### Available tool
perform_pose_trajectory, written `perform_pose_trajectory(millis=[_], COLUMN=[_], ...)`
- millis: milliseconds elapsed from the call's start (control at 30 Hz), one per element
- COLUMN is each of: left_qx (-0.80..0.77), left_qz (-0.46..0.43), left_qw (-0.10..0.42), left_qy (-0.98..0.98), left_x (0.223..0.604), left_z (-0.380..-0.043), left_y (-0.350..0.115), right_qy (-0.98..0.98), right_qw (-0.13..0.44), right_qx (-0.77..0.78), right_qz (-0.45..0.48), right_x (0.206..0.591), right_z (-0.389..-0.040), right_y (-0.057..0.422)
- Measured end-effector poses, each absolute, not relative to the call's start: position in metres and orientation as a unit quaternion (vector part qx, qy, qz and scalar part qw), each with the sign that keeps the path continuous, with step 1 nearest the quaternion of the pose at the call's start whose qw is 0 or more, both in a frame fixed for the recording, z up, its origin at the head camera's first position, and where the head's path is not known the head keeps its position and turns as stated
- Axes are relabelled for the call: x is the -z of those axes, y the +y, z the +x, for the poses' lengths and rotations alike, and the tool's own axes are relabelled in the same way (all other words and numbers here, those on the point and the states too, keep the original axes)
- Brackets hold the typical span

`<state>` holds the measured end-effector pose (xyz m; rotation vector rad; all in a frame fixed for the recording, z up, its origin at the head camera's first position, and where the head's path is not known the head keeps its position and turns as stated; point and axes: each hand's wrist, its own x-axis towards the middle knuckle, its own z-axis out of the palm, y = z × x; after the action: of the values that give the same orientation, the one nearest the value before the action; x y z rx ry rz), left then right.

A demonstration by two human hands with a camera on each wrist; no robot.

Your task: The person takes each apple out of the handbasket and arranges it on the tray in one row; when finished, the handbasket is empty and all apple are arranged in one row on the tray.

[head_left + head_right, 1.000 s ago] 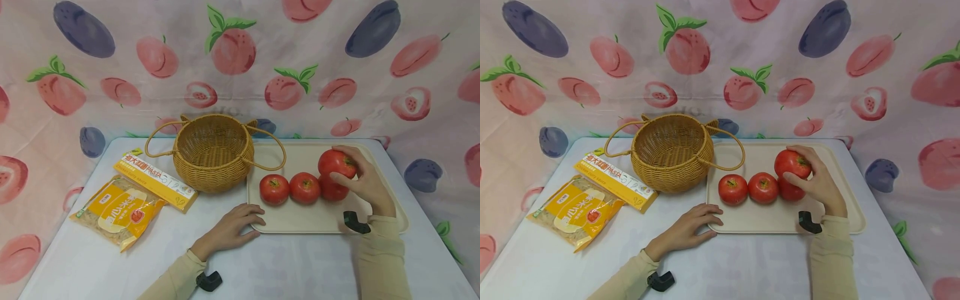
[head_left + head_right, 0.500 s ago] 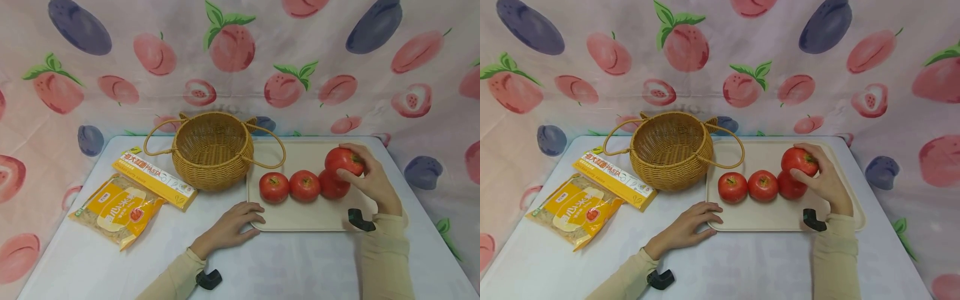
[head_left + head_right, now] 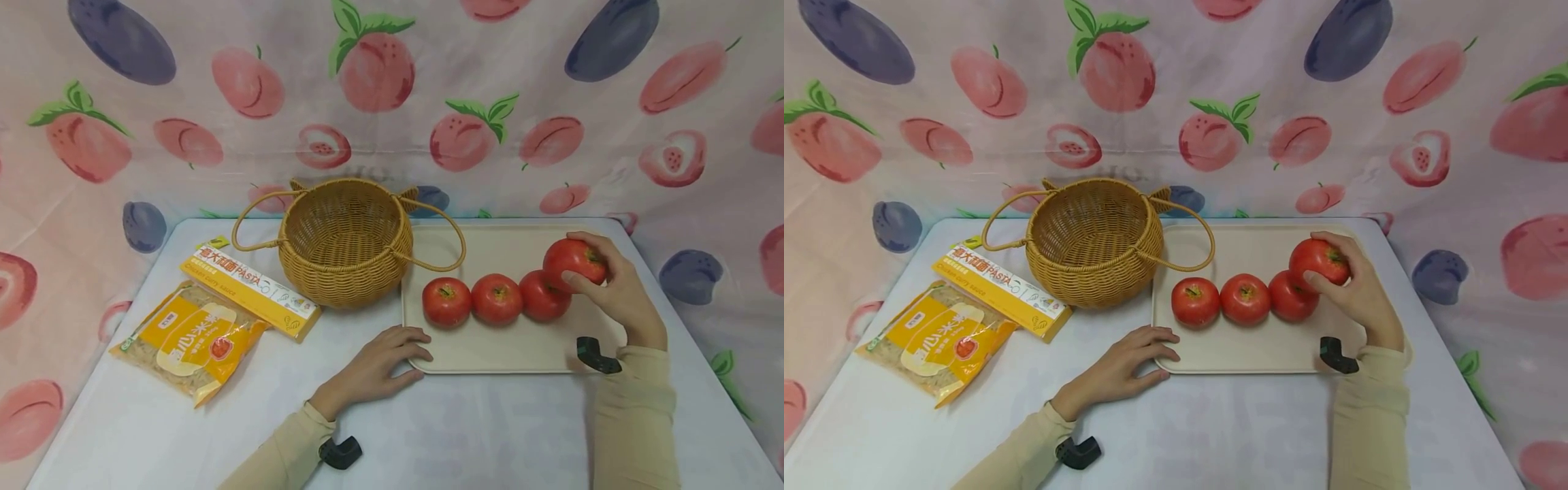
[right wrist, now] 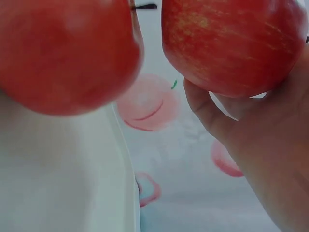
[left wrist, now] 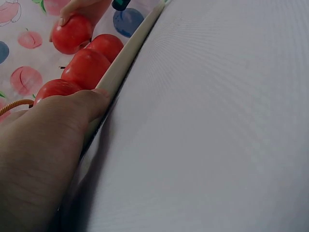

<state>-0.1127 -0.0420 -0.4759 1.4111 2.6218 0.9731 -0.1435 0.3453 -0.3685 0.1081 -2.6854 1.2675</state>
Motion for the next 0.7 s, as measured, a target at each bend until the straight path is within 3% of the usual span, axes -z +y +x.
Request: perform_pose_trajectory(millis=[700], left_qx=[-0.307], left_qz=[0.453], left_qw=[-0.002], left_qy=[0.837], left_x=[0.475], left_z=[-0.113], left_y=[-0.042], right_qy=[-0.914], right_qw=[0.042], right_qx=[-0.400], right_qz=[-0.047], right_x=[0.380], right_z=[-0.140], right_y=[0.370])
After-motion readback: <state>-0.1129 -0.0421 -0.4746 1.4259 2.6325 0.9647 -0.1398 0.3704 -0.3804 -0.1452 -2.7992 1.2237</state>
